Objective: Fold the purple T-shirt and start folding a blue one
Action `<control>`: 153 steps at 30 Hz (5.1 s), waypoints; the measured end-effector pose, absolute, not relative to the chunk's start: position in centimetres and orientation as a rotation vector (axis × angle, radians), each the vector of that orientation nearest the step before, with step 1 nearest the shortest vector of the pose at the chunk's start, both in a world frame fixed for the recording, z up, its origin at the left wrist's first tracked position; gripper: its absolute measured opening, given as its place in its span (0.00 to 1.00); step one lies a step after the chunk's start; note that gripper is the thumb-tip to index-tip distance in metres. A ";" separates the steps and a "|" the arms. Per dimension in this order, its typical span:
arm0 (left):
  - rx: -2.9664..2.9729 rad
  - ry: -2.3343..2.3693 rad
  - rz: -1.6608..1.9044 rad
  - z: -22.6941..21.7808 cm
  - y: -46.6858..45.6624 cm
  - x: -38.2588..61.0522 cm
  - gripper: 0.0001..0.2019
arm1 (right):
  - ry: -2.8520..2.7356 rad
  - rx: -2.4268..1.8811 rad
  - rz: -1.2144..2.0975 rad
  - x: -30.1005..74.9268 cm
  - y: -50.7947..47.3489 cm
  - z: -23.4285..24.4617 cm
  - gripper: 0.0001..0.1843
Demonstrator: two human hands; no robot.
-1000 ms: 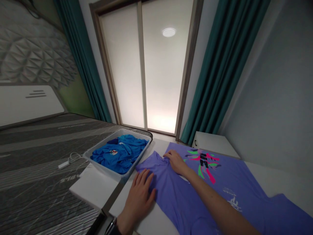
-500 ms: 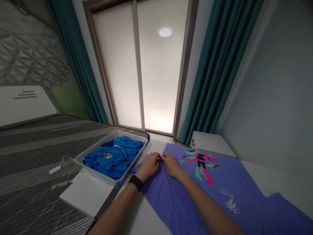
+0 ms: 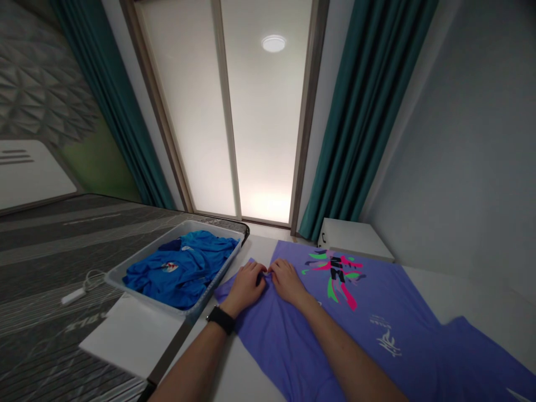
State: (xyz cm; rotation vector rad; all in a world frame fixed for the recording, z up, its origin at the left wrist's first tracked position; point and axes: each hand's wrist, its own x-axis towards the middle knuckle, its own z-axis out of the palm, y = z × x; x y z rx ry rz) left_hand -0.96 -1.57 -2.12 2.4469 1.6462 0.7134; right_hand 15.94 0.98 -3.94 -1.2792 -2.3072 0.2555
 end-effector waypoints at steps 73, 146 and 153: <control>2.176 1.403 0.980 -3.0 -1.4 -0.9 0.15 | -2.236 -1.106 0.684 17.2 1.8 -1.4 0.11; 2.488 1.856 0.394 -2.8 -4.0 -2.3 0.30 | -2.610 -1.124 0.422 16.0 2.2 -1.3 0.21; 2.471 1.821 0.525 -2.9 -4.1 -2.5 0.28 | -2.567 -1.069 0.440 16.6 3.0 -0.7 0.09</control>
